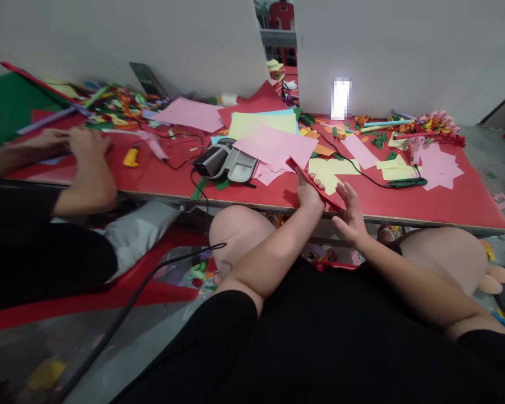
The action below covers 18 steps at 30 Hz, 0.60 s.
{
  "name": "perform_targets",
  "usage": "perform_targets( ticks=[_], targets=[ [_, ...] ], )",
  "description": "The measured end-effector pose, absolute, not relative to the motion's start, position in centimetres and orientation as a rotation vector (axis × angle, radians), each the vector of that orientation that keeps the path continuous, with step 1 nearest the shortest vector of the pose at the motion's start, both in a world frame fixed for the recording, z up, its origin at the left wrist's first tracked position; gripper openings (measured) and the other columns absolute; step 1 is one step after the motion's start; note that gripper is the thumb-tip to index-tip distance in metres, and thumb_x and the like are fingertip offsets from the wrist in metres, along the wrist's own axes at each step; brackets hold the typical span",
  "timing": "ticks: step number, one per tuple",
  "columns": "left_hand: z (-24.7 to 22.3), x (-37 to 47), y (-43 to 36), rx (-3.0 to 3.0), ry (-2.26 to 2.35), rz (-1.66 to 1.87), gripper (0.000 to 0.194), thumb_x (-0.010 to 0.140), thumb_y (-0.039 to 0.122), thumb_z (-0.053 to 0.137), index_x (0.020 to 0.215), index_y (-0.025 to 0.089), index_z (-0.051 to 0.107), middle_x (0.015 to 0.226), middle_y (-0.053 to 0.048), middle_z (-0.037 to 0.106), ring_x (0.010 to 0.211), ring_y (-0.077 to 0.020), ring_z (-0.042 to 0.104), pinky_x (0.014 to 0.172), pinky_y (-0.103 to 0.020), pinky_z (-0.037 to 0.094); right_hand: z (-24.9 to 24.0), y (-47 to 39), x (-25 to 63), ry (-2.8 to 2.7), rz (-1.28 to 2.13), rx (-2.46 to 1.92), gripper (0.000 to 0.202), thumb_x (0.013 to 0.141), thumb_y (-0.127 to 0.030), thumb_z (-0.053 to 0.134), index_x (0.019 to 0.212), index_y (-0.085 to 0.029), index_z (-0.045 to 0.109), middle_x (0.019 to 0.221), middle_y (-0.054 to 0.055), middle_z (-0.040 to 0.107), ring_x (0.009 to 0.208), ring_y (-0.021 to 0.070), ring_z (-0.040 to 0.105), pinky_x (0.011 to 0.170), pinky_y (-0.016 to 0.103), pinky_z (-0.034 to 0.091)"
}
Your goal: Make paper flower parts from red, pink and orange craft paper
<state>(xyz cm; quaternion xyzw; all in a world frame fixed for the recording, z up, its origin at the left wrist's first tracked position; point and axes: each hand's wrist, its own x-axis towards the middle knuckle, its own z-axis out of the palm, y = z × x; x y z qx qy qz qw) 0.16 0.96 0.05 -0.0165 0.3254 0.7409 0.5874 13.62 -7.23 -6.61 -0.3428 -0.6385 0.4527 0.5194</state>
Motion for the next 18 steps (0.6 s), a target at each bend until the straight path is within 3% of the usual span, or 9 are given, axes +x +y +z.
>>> perform_targets(
  ticks=[3,5,8,12,15,18],
  targets=[
    [0.0,-0.3,1.0,-0.086,0.693,1.676,0.04,0.118,0.054,0.067,0.093,0.024,0.058,0.065,0.011,0.04,0.046,-0.0064,0.035,0.046,-0.018,0.03,-5.8,-7.0,13.0,-1.273,1.229,-0.86,0.098,0.084,-0.072,0.094,0.166,-0.049,0.046,0.188,0.005,0.045,0.18,0.0327,0.039,0.141,0.057,0.047],
    [-0.1,-0.5,1.1,-0.096,0.664,1.643,0.041,0.117,0.054,0.069,0.09,0.024,0.057,0.063,0.011,0.037,0.045,-0.0061,0.031,0.046,-0.018,0.028,-5.3,-6.7,13.0,-1.103,1.315,-0.879,0.097,0.075,-0.071,0.097,0.158,-0.047,0.054,0.183,0.003,0.053,0.176,0.032,0.045,0.139,0.055,0.049],
    [-0.2,-0.6,1.1,-0.085,0.644,1.607,0.04,0.12,0.047,0.064,0.089,0.024,0.058,0.063,0.01,0.035,0.045,-0.0061,0.028,0.046,-0.019,0.027,-4.6,-6.2,13.6,-0.834,1.484,-0.883,0.077,0.077,-0.064,0.091,0.146,-0.042,0.065,0.175,0.001,0.062,0.17,0.031,0.053,0.116,0.045,0.067],
    [-0.4,-0.7,1.1,-0.048,0.574,1.591,0.037,0.121,0.044,0.063,0.089,0.025,0.057,0.061,0.011,0.032,0.044,-0.0069,0.025,0.045,-0.02,0.025,-4.0,-5.5,15.2,-0.551,1.708,-0.845,0.062,0.078,-0.064,0.086,0.128,-0.029,0.074,0.157,0.009,0.074,0.164,0.0341,0.06,0.095,0.037,0.072],
    [-0.7,-0.5,1.2,-0.069,0.507,1.595,0.036,0.125,0.036,0.049,0.091,0.025,0.056,0.06,0.01,0.033,0.042,-0.007,0.027,0.044,-0.02,0.026,-3.9,-5.2,15.9,-0.529,1.761,-0.836,0.06,0.078,-0.066,0.085,0.123,-0.028,0.074,0.151,0.011,0.077,0.161,0.0354,0.063,0.097,0.04,0.072],
    [-1.0,-0.3,1.5,-0.092,0.529,1.619,0.034,0.123,0.032,0.047,0.091,0.025,0.054,0.057,0.01,0.035,0.041,-0.0078,0.03,0.044,-0.02,0.028,-3.5,-5.5,15.9,-0.758,1.595,-0.852,0.065,0.081,-0.07,0.085,0.132,-0.033,0.072,0.161,0.006,0.072,0.165,0.0345,0.058,0.111,0.046,0.07]
  ],
)
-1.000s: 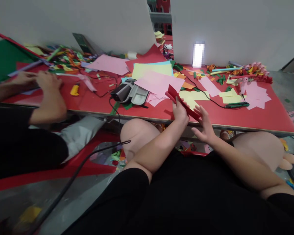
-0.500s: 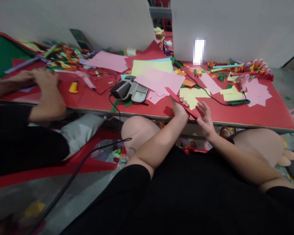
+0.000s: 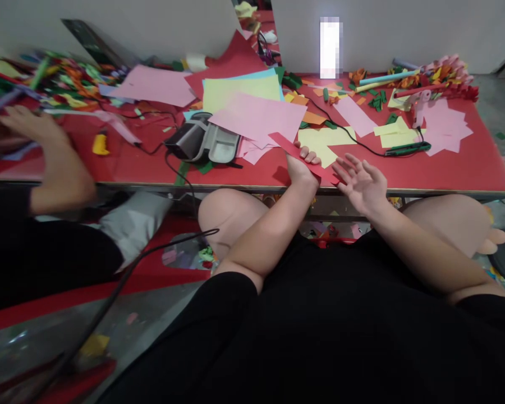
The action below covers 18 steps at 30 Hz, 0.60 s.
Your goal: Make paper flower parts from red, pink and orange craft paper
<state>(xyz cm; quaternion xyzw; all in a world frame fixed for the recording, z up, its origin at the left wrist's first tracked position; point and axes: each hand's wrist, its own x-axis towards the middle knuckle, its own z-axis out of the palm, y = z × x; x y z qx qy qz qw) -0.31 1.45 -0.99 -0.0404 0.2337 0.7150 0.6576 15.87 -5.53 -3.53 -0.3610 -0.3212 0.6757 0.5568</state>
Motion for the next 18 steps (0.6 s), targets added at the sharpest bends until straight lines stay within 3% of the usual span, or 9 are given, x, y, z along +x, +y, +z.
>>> perform_targets(
  ticks=[4,8,10,14,18],
  targets=[
    [-0.8,-0.4,1.5,-0.157,0.601,1.622,0.036,0.124,0.033,0.047,0.089,0.025,0.05,0.054,0.011,0.036,0.041,-0.0072,0.031,0.047,-0.018,0.03,-2.9,-6.5,15.6,-1.428,1.181,-0.846,0.081,0.076,-0.063,0.101,0.148,-0.041,0.071,0.184,0.002,0.053,0.179,0.0372,0.04,0.137,0.06,0.051],
    [-0.1,-0.8,1.4,-0.238,0.596,1.607,0.042,0.127,0.036,0.043,0.087,0.024,0.05,0.053,0.012,0.035,0.038,-0.0049,0.032,0.045,-0.016,0.029,-3.0,-7.1,15.6,-1.84,0.987,-0.751,0.087,0.073,-0.051,0.107,0.153,-0.042,0.073,0.183,0.003,0.056,0.181,0.0402,0.036,0.151,0.066,0.023],
    [0.1,-0.9,1.3,-0.244,0.622,1.611,0.043,0.127,0.037,0.044,0.087,0.024,0.051,0.053,0.013,0.034,0.037,-0.0044,0.032,0.044,-0.016,0.028,-3.3,-7.3,15.4,-1.805,1.018,-0.768,0.091,0.073,-0.053,0.107,0.156,-0.041,0.072,0.183,0.004,0.056,0.18,0.0408,0.037,0.15,0.067,0.026],
    [0.2,-1.1,1.1,-0.226,0.654,1.613,0.041,0.126,0.036,0.045,0.087,0.024,0.05,0.054,0.012,0.034,0.038,-0.0048,0.031,0.043,-0.018,0.027,-3.8,-7.7,14.6,-1.534,1.168,-0.819,0.097,0.08,-0.069,0.1,0.164,-0.041,0.06,0.189,0.004,0.047,0.182,0.038,0.033,0.141,0.061,0.046],
    [0.0,-1.3,1.0,-0.196,0.616,1.598,0.04,0.125,0.035,0.043,0.087,0.024,0.05,0.055,0.011,0.031,0.038,-0.0052,0.028,0.043,-0.019,0.025,-3.7,-7.9,13.8,-1.252,1.27,-0.784,0.083,0.085,-0.071,0.094,0.156,-0.044,0.061,0.184,0.0,0.054,0.178,0.0327,0.043,0.14,0.054,0.047]
  ],
)
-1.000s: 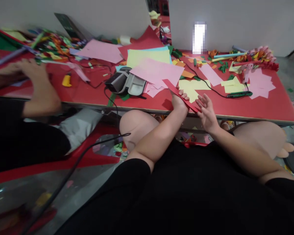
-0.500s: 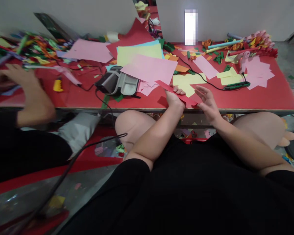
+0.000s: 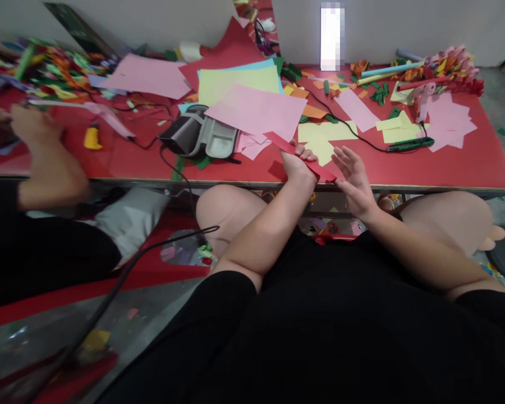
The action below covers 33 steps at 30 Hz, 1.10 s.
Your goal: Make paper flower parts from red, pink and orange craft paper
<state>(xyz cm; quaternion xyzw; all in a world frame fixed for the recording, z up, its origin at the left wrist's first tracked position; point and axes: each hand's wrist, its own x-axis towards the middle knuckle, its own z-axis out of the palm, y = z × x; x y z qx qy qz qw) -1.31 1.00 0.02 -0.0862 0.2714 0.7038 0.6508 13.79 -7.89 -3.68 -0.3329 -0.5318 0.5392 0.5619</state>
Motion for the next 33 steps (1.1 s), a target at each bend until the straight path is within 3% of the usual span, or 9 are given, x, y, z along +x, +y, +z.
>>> perform_targets(
  ticks=[6,12,17,21,24,26,28,30,33],
  targets=[
    [-0.4,-1.3,1.1,-0.12,0.594,1.597,0.042,0.125,0.038,0.04,0.089,0.024,0.055,0.058,0.008,0.03,0.042,-0.0079,0.025,0.043,-0.021,0.024,-3.2,-6.8,14.5,-0.734,1.563,-0.8,0.066,0.083,-0.069,0.083,0.138,-0.036,0.068,0.167,0.004,0.069,0.171,0.033,0.053,0.115,0.047,0.068],
    [-0.5,-1.3,1.1,-0.063,0.512,1.575,0.044,0.125,0.037,0.038,0.087,0.025,0.056,0.06,0.006,0.03,0.045,-0.0114,0.025,0.045,-0.024,0.026,-3.3,-5.3,16.5,-0.581,1.729,-0.783,0.061,0.079,-0.07,0.084,0.123,-0.03,0.072,0.149,0.011,0.078,0.163,0.0398,0.06,0.122,0.058,0.064],
    [-0.5,-1.2,0.9,-0.074,0.545,1.558,0.049,0.125,0.034,0.035,0.079,0.024,0.051,0.061,0.006,0.028,0.045,-0.0107,0.023,0.046,-0.024,0.026,-2.4,-6.4,15.7,-0.896,1.526,-0.831,0.066,0.082,-0.072,0.089,0.134,-0.035,0.072,0.166,0.005,0.07,0.168,0.0379,0.054,0.126,0.058,0.061],
    [-0.6,-1.3,0.9,-0.085,0.609,1.549,0.047,0.123,0.029,0.038,0.077,0.024,0.05,0.061,0.006,0.028,0.045,-0.0109,0.025,0.047,-0.024,0.028,-1.7,-8.3,15.1,-1.474,1.184,-0.83,0.079,0.085,-0.054,0.099,0.156,-0.038,0.067,0.184,0.006,0.052,0.177,0.0385,0.042,0.131,0.059,0.058],
    [-0.8,-1.4,1.0,-0.103,0.575,1.568,0.043,0.12,0.025,0.04,0.078,0.023,0.051,0.059,0.006,0.03,0.044,-0.0109,0.028,0.046,-0.022,0.03,-1.6,-8.7,15.2,-1.739,1.0,-0.79,0.084,0.087,-0.046,0.098,0.164,-0.04,0.064,0.188,0.006,0.048,0.181,0.0408,0.035,0.143,0.067,0.042],
    [-1.0,-1.5,1.2,-0.12,0.556,1.574,0.042,0.119,0.023,0.039,0.078,0.023,0.05,0.058,0.006,0.031,0.043,-0.0103,0.029,0.046,-0.022,0.03,-1.7,-8.4,15.2,-1.815,0.967,-0.764,0.083,0.082,-0.046,0.101,0.159,-0.041,0.069,0.185,0.005,0.052,0.18,0.0434,0.036,0.148,0.07,0.029],
    [-1.1,-1.6,1.3,-0.14,0.547,1.575,0.041,0.119,0.024,0.038,0.079,0.023,0.049,0.057,0.007,0.031,0.042,-0.0092,0.03,0.046,-0.02,0.03,-1.9,-8.1,15.2,-1.822,0.997,-0.749,0.081,0.078,-0.047,0.104,0.153,-0.04,0.074,0.181,0.006,0.057,0.177,0.0456,0.04,0.15,0.07,0.024],
    [-1.3,-1.7,1.4,-0.149,0.549,1.567,0.042,0.12,0.027,0.037,0.08,0.023,0.049,0.056,0.008,0.031,0.041,-0.0083,0.029,0.045,-0.019,0.029,-2.4,-7.9,15.1,-1.765,1.048,-0.756,0.081,0.078,-0.05,0.104,0.153,-0.038,0.074,0.18,0.008,0.057,0.177,0.0463,0.04,0.149,0.07,0.028],
    [-1.3,-1.8,1.4,-0.15,0.554,1.564,0.043,0.12,0.03,0.033,0.081,0.023,0.049,0.056,0.008,0.03,0.041,-0.0086,0.027,0.044,-0.019,0.027,-3.3,-7.8,14.8,-1.595,1.148,-0.772,0.09,0.081,-0.06,0.1,0.161,-0.037,0.064,0.185,0.01,0.05,0.179,0.0454,0.036,0.141,0.069,0.044]
  ],
)
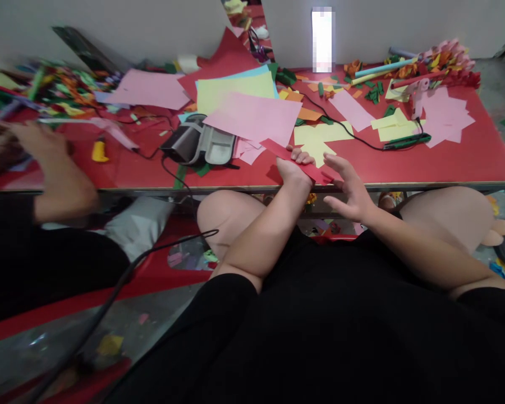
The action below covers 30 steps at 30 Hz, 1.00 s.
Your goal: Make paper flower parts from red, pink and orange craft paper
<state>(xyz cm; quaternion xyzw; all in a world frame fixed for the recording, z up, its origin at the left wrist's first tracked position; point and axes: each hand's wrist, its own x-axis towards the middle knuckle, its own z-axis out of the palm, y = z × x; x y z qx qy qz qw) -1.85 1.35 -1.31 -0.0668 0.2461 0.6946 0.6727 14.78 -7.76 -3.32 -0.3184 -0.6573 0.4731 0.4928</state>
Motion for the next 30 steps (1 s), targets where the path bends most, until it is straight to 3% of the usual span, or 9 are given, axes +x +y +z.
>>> perform_targets(
  ticks=[5,11,16,20,23,26,30],
  targets=[
    [-0.9,-2.0,1.0,-0.118,0.522,1.578,0.046,0.122,0.032,0.026,0.083,0.024,0.05,0.057,0.007,0.031,0.042,-0.0094,0.026,0.045,-0.02,0.027,-3.9,-7.0,14.8,-1.071,1.432,-0.791,0.079,0.078,-0.062,0.094,0.147,-0.04,0.064,0.178,0.006,0.057,0.173,0.0406,0.047,0.135,0.065,0.052],
    [-0.3,-1.7,0.6,-0.002,0.461,1.571,0.048,0.125,0.029,0.026,0.083,0.023,0.048,0.061,0.007,0.029,0.044,-0.009,0.026,0.045,-0.019,0.029,-2.5,-5.8,16.8,-0.681,1.726,-0.777,0.056,0.082,-0.066,0.08,0.125,-0.03,0.073,0.15,0.011,0.075,0.165,0.0413,0.057,0.123,0.062,0.063],
    [-0.7,-1.5,0.7,0.018,0.503,1.584,0.047,0.125,0.029,0.031,0.081,0.024,0.046,0.061,0.007,0.029,0.045,-0.0094,0.026,0.046,-0.02,0.031,-2.5,-6.4,16.7,-1.061,1.524,-0.773,0.067,0.085,-0.067,0.085,0.141,-0.035,0.068,0.173,0.007,0.064,0.172,0.0387,0.05,0.128,0.063,0.06],
    [-0.6,-1.3,0.9,-0.074,0.553,1.592,0.043,0.124,0.026,0.033,0.083,0.024,0.046,0.058,0.008,0.033,0.043,-0.0086,0.028,0.046,-0.019,0.031,-2.7,-7.4,16.4,-1.763,1.021,-0.772,0.086,0.089,-0.056,0.092,0.166,-0.038,0.058,0.189,0.009,0.044,0.179,0.0405,0.037,0.135,0.065,0.053],
    [-0.1,-1.1,0.8,-0.123,0.603,1.593,0.042,0.125,0.027,0.035,0.084,0.024,0.046,0.058,0.01,0.035,0.042,-0.0066,0.032,0.048,-0.017,0.033,-3.0,-7.5,16.7,-2.03,0.721,-0.689,0.092,0.095,-0.047,0.088,0.177,-0.041,0.049,0.189,0.01,0.043,0.177,0.0422,0.041,0.14,0.07,0.044],
    [0.2,-0.8,0.7,-0.137,0.636,1.582,0.042,0.125,0.025,0.036,0.084,0.024,0.045,0.059,0.01,0.038,0.043,-0.0057,0.036,0.05,-0.017,0.036,-3.3,-7.2,17.0,-2.055,0.685,-0.677,0.092,0.094,-0.047,0.088,0.177,-0.042,0.049,0.187,0.009,0.047,0.174,0.0433,0.044,0.141,0.071,0.042],
    [0.2,-0.5,0.5,-0.161,0.638,1.599,0.04,0.124,0.02,0.039,0.085,0.023,0.047,0.061,0.01,0.042,0.043,-0.0042,0.04,0.051,-0.017,0.039,-3.5,-6.8,16.9,-1.801,0.962,-0.783,0.088,0.091,-0.058,0.09,0.169,-0.039,0.056,0.183,0.009,0.052,0.174,0.0417,0.045,0.135,0.067,0.053]
  ],
)
